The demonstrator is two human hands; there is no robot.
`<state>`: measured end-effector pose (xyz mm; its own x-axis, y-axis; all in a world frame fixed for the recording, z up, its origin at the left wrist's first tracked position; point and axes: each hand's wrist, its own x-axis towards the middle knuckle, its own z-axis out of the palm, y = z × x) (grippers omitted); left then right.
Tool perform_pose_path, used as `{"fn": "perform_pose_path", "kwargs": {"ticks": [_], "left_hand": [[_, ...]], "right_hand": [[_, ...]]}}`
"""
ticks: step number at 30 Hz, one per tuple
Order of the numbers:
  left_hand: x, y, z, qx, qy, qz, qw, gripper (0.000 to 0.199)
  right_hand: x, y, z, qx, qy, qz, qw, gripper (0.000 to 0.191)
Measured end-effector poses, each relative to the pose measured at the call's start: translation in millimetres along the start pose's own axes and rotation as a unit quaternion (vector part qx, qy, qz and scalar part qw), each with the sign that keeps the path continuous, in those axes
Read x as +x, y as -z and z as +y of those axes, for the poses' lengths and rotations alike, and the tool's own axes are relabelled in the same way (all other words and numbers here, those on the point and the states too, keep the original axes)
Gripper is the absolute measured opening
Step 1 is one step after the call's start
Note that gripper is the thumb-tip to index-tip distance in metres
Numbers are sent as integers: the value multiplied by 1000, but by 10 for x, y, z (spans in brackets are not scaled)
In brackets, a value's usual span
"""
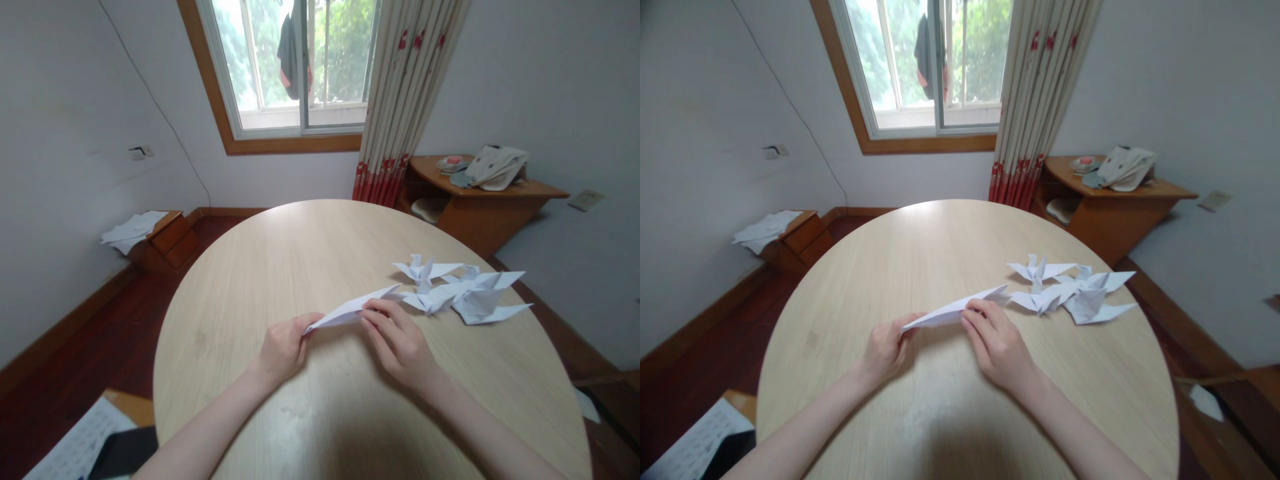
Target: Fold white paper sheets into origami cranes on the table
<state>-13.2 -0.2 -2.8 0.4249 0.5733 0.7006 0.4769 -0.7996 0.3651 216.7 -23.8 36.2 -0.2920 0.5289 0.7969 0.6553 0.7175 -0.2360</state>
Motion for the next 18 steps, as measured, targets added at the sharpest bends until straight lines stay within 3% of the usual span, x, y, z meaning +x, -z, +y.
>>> {"fn": "perform_pose_path", "kwargs": {"ticks": [8, 14, 18], "left_hand": [[33, 52, 12, 5, -82, -24, 996, 29], [10, 68, -2, 27, -53, -71, 996, 27], [5, 71, -7, 61, -71, -86, 992, 33]], "right_hand": [[-14, 53, 47, -61, 16, -11, 998, 22], [27, 106, 51, -84, 22, -35, 996, 21], [34, 110, 52, -120, 40, -31, 991, 19]]}}
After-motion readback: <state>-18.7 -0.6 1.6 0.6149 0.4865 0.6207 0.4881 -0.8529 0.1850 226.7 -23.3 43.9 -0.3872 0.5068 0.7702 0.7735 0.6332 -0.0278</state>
